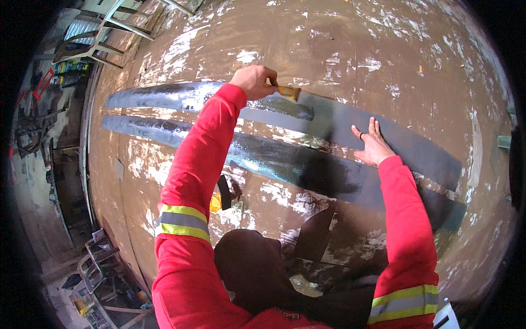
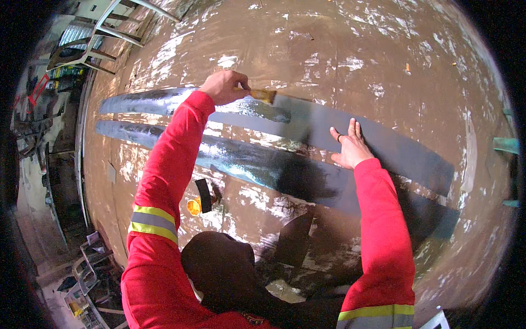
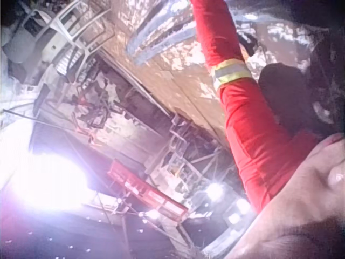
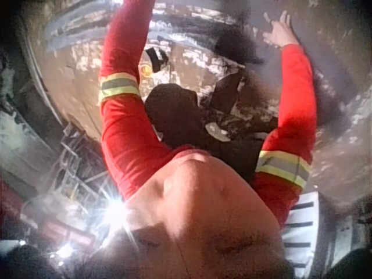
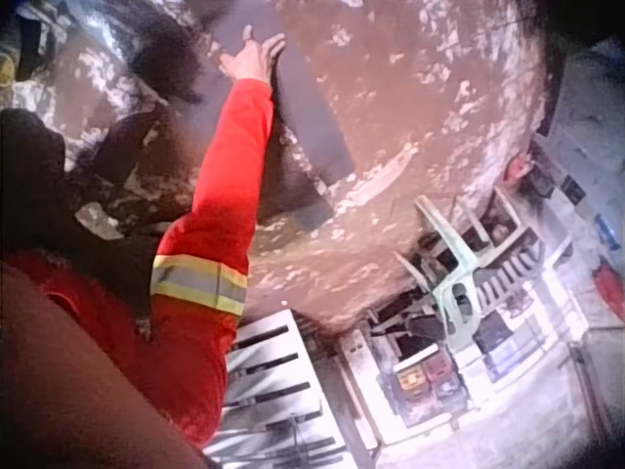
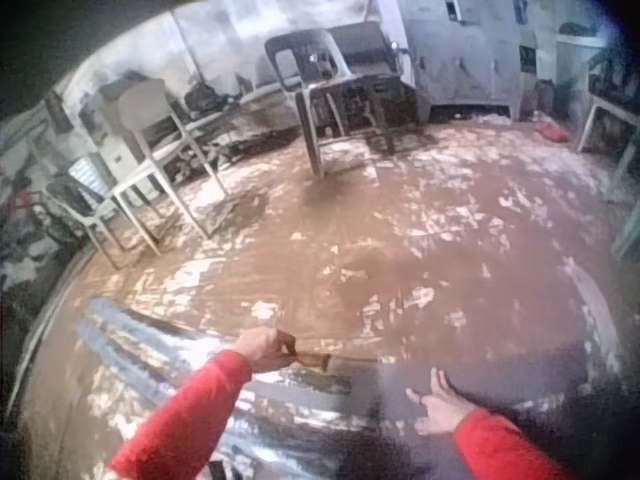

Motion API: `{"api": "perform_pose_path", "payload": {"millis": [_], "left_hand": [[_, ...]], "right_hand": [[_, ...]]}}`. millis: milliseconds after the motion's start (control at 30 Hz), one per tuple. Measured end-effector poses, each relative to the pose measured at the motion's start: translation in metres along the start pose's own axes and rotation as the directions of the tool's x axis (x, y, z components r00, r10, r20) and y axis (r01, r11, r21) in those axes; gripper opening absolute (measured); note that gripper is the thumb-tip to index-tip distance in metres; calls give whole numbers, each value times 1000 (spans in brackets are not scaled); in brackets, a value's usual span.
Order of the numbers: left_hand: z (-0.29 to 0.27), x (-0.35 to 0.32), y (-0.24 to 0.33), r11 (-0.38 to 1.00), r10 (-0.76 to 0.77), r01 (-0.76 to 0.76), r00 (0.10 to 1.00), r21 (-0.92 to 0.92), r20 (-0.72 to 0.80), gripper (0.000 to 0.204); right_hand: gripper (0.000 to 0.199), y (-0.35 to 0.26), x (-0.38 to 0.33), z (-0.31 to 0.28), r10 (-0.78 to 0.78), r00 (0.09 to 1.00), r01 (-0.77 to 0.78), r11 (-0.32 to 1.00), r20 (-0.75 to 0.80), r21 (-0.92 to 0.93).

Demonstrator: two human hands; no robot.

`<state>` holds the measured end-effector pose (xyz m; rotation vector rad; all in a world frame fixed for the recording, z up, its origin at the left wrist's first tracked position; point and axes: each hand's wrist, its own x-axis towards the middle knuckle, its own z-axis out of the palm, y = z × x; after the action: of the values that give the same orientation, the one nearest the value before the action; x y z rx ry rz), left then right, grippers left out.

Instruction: The person applies a dark liquid finish to two long, curved wooden planks using a paintbrush. They repeatedly dip the brush into a small container and spread the finish along the length of the planks, working in a workshop environment.

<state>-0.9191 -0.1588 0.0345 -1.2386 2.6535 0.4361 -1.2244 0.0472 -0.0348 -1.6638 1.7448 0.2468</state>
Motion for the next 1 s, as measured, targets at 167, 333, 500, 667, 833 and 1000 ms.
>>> {"api": "perform_pose_path", "payload": {"millis": [167, 333, 500, 667, 833, 1000], "left_hand": [[33, -43, -43, 964, -195, 184, 980, 189, 42, 22], [20, -86, -121, 748, -411, 311, 911, 586, 41, 18], [47, -80, -87, 803, -254, 194, 967, 564, 30, 12], [26, -77, -72, 979, -199, 201, 977, 29, -75, 22], [39, -110, -115, 820, -493, 480, 869, 312, -43, 20], [41, -127, -153, 716, -509, 492, 853, 495, -111, 18]], "right_hand": [[77, -1, -1, -2, -11, 1000, 11, 999, -4, 30], [75, -6, -1, -1, 23, 1000, -23, 1000, 4, 11], [75, -11, -2, -4, 17, 1000, -18, 999, 10, 34], [77, -3, -1, 1, 21, 1000, -21, 1000, -16, 2], [76, -5, -1, -1, 5, 1000, -5, 1000, -22, 17], [76, -7, 2, 1, -16, 999, 16, 1000, -40, -20]]}}
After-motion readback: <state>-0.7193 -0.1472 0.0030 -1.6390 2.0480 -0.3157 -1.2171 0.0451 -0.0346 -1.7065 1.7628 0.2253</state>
